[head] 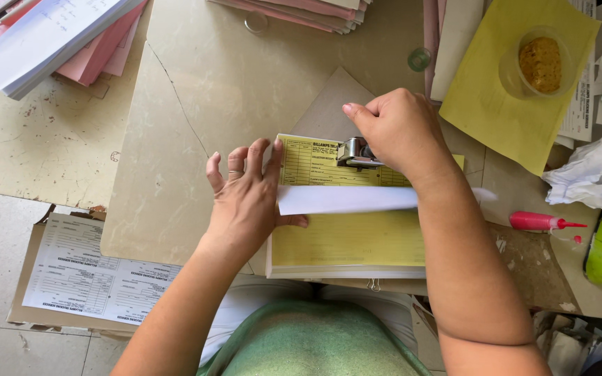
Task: The person repeatedly stamps a stack of yellow and white paper forms using a handheld rubber stamp. They tear off the top copy after each stamp and continue processing the next sheet in the stack.
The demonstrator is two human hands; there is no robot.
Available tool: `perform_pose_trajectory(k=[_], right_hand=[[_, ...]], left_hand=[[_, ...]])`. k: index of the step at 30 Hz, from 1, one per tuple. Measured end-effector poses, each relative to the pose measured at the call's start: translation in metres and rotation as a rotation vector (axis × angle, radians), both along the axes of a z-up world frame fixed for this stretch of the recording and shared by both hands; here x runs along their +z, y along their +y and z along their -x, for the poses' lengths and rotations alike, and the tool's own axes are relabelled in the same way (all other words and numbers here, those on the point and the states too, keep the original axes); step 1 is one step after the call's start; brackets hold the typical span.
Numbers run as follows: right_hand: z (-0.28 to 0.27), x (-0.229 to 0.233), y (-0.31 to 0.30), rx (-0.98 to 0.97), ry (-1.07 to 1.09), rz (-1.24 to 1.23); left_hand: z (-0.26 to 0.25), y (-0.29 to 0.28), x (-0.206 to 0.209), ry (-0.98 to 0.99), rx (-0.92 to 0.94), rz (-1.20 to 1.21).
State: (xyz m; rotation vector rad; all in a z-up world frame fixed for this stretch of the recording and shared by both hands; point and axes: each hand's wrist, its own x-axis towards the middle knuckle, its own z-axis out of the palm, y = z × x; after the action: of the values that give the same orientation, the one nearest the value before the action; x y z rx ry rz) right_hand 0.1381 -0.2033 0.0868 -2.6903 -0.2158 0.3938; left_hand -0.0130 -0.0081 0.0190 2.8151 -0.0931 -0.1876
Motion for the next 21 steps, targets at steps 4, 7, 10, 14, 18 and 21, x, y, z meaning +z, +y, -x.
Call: perform_pose_trajectory(k=[4, 7, 10, 14, 18, 21], right_hand=[[0.0, -0.002, -0.001, 0.0, -0.021, 0.006], [-0.005, -0.02, 0.005, 0.031, -0.039, 0.058], [0.003, 0.006, -0.001, 0.019, -0.066, 0.005], [-0.008, 0.022, -0.02, -0.019, -0.12, -0.025], [-0.008, 0.018, -0.019, 0.006, -0.175, -0.028], [-0.01, 0.01, -0.012, 0.004, -0.119, -0.009]], left_hand=[[-0.002, 0.002, 0.003, 0.01, 0.013, 0.01], [-0.004, 0.003, 0.002, 0.015, 0.004, 0.022], [-0.002, 0.002, -0.01, 0.017, -0.005, 0.027], [0.003, 0.0, -0.003, -0.064, -0.088, 0.109], [0.017, -0.004, 0.004, -0.124, -0.295, 0.368], [0.021, -0.005, 0.006, -0.092, -0.365, 0.551]])
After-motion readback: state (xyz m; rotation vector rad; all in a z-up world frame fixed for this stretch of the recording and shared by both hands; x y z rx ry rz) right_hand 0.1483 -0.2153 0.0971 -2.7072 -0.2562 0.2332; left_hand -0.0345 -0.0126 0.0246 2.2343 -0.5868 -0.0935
